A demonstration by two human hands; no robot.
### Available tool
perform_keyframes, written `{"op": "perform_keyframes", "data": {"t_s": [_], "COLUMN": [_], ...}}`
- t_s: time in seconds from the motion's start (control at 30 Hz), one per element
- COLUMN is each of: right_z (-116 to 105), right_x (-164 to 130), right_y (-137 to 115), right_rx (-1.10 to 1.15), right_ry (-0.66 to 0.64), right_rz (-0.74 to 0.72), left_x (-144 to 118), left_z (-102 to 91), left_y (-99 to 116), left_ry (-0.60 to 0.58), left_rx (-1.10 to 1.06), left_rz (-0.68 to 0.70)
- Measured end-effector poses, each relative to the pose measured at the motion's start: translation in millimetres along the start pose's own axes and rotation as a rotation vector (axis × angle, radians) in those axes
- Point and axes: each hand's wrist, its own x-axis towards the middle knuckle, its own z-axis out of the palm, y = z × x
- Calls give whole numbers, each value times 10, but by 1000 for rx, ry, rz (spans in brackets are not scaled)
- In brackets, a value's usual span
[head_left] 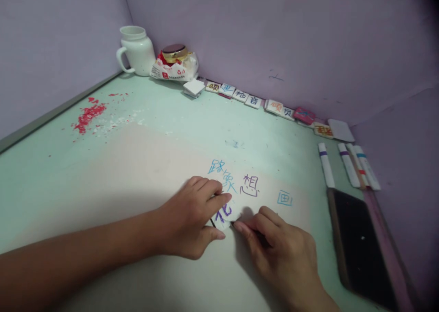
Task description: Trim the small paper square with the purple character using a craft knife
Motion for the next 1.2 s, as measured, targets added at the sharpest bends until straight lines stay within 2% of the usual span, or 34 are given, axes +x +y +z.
{"op": "perform_keyframes", "data": {"t_s": [0.17, 0.47, 0.93, 1.1, 1.2], "right_z": [-3, 1, -43, -121, -110], "right_x": [-12, -19, 15, 28, -6], "right_y": [21, 6, 73, 126, 158], "right_rx": [56, -34, 88, 221, 328], "right_ry": [-3, 31, -71, -162, -142], "right_rz": [-4, -28, -66, -86, -48], "left_x": [-3, -10, -34, -34, -29], "left_z": [5, 4, 80, 61, 20], "left_y": [-13, -15, -81, -83, -73], "left_ry": [5, 13, 38, 48, 31], "left_rx": [-15, -13, -30, -41, -54], "left_rz": [7, 30, 39, 44, 38]}}
